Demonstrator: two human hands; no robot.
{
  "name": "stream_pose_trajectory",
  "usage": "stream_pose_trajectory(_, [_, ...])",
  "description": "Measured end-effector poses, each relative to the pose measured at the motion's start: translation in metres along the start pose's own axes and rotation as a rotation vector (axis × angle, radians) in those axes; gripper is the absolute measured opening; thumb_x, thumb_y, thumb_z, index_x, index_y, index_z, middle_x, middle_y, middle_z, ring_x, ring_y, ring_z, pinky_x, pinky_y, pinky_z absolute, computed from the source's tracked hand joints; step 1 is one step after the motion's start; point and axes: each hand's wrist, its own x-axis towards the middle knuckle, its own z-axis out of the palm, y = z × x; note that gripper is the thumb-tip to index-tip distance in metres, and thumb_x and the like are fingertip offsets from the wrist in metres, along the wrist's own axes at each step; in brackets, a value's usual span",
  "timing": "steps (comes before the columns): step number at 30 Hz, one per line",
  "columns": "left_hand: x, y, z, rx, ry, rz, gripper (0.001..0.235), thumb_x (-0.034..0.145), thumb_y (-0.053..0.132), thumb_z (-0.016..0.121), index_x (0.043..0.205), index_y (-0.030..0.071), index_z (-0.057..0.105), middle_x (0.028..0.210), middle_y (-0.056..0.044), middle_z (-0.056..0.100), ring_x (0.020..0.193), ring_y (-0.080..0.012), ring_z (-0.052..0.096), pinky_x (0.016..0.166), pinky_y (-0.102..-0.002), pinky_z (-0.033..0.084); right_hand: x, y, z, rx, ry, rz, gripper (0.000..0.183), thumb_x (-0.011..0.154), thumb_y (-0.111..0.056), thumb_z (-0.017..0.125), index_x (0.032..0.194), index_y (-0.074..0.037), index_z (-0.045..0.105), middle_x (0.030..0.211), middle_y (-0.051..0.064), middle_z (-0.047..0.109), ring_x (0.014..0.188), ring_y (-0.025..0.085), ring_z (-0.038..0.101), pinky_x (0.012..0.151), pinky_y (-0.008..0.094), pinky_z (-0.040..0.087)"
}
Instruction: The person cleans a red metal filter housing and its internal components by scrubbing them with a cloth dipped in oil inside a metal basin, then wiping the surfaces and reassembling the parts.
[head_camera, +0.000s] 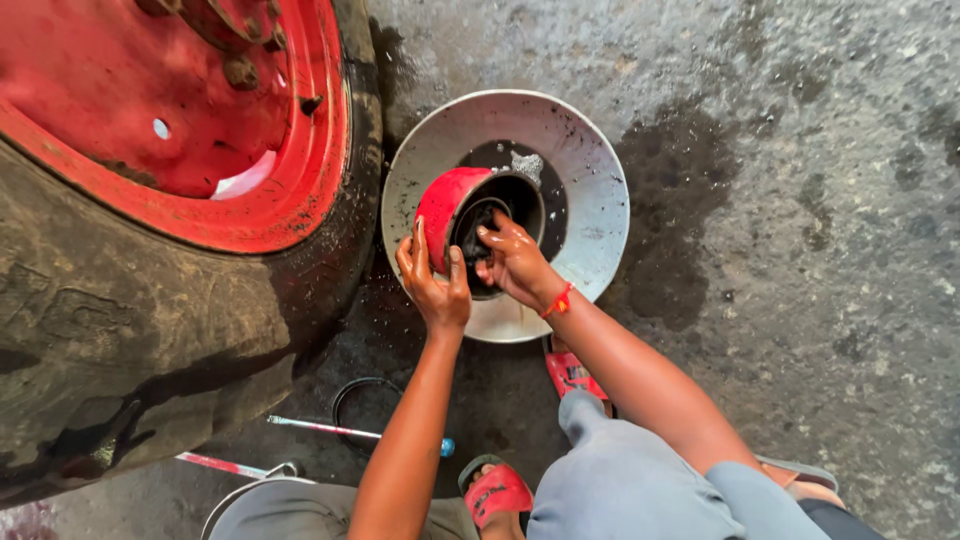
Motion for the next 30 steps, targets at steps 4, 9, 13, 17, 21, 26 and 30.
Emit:
stream_pose_trajectory(4, [0.006,0.001,-0.009,-0.001,-0.045,0.003,0.061,0.095,0.032,0.07,0.147,0.004,0.056,0.129,-0.025,0.053,0.122,-0.0404,0.054,0.109,-0.049,0.043,-0.017,-0.008,0.005,-0.587,-0.081,0.006,0.016,0.104,-0.017,0.06,0.118,-0.009,0.062,0.079,0.008,0.061,0.052,0.017,0.06,0.045,0.032,0.045])
stream_pose_trajectory(9, [0.02,-0.002,-0.017,0.115,-0.036,0.028,0.058,0.091,0.027,0.074,0.143,0.003,0.06,0.123,-0.027,0.056,0.119,-0.0421,0.055,0.107,-0.049,0.045,-0.022,-0.015,-0.003,-1.751,-0.099,-0.653,0.04,0.08,-0.005,0.069,0.118,-0.017,0.073,0.114,0.015,0.073,0.085,0.035,0.073,0.072,0.044,0.058])
stream_pose_trajectory(13, [0.023,-0.005,-0.017,0.144,0.003,-0.022,0.059,0.091,0.027,0.075,0.143,0.004,0.06,0.126,-0.028,0.056,0.119,-0.0433,0.055,0.106,-0.049,0.045,-0.025,-0.022,-0.021,-1.798,0.037,-0.918,0.05,0.064,-0.01,0.077,0.114,-0.013,0.074,0.119,0.026,0.071,0.088,0.04,0.072,0.074,0.046,0.058])
stream_pose_trajectory(17, [0.028,-0.005,-0.023,0.222,0.019,-0.008,0.06,0.091,0.029,0.077,0.142,0.004,0.059,0.128,-0.031,0.054,0.121,-0.0465,0.053,0.108,-0.052,0.043,-0.028,-0.037,-0.055,-1.668,0.323,-0.941,0.044,0.079,0.003,0.068,0.12,-0.012,0.072,0.119,0.021,0.071,0.101,0.038,0.073,0.086,0.043,0.06])
stream_pose_trajectory(21, [0.023,-0.001,-0.025,0.27,0.017,0.124,0.069,0.09,0.031,0.08,0.148,0.005,0.054,0.137,-0.035,0.048,0.129,-0.0513,0.049,0.113,-0.056,0.04,-0.026,-0.038,-0.087,-1.605,0.442,-0.7,0.036,0.085,-0.003,0.073,0.121,-0.004,0.07,0.112,0.019,0.073,0.1,0.04,0.07,0.087,0.047,0.057])
stream_pose_trajectory(26, [0.018,-0.001,-0.032,0.376,-0.053,0.283,0.09,0.081,0.03,0.084,0.156,0.005,0.041,0.14,-0.035,0.044,0.129,-0.0523,0.047,0.11,-0.06,0.042,-0.01,-0.018,-0.088,-1.904,0.349,-0.557,0.043,0.079,-0.019,0.078,0.119,-0.008,0.067,0.145,0.014,0.053,0.139,0.039,0.044,0.115,0.055,0.04])
stream_pose_trajectory(30, [0.02,0.0,-0.041,0.341,-0.048,0.499,0.096,0.08,0.03,0.086,0.158,0.006,0.035,0.143,-0.031,0.043,0.129,-0.0503,0.048,0.111,-0.062,0.043,-0.002,0.0,-0.075,-2.09,0.21,-0.499,0.075,0.077,-0.04,0.078,0.143,-0.015,0.056,0.168,0.017,0.018,0.154,0.044,0.009,0.117,0.072,0.01])
